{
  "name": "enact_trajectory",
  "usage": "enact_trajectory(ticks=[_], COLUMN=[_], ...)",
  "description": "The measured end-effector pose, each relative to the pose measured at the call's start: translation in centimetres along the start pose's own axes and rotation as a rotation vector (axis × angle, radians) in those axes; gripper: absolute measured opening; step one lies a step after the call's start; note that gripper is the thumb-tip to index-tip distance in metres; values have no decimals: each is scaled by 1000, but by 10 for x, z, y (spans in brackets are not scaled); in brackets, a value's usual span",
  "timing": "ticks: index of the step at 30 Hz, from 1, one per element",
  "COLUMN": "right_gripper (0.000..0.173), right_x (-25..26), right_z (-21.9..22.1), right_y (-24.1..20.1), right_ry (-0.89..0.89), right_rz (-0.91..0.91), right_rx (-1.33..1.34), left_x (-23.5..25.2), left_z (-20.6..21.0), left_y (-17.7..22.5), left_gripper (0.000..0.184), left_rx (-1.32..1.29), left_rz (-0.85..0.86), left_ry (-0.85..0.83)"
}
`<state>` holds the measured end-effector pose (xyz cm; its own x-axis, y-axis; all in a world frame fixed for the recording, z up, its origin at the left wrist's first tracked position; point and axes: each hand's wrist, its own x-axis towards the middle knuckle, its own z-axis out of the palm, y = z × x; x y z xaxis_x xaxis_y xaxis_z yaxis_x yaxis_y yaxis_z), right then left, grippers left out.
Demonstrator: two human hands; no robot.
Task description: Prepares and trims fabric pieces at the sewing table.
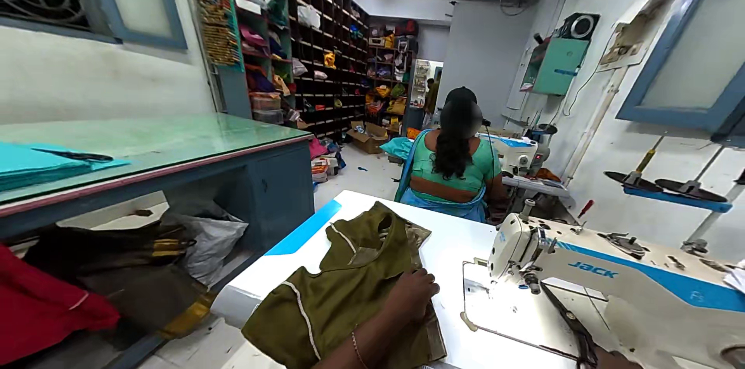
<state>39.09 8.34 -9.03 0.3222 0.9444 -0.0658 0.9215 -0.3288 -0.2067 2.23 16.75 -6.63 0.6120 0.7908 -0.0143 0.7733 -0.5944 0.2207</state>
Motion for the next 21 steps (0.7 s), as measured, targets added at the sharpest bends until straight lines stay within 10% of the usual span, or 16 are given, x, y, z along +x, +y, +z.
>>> enact_trajectory(ticks=[8, 14, 21], right_gripper=[50, 17, 17], right_x=[-89, -138, -107], right_z=[-4, -6, -44], right_y=[-132, -147, -57], right_ry=[58, 69, 713], right_rz=[-1190, -1160, -897], right_rx=[681, 655, 188], left_x=[-87, -132, -169], left_z=[-35, -58, -66], left_y=[77, 89, 63], left_gripper=[15, 8, 43], left_rx=[24, 207, 217], left_rz=[731, 664, 314], left_ry=[429, 684, 645])
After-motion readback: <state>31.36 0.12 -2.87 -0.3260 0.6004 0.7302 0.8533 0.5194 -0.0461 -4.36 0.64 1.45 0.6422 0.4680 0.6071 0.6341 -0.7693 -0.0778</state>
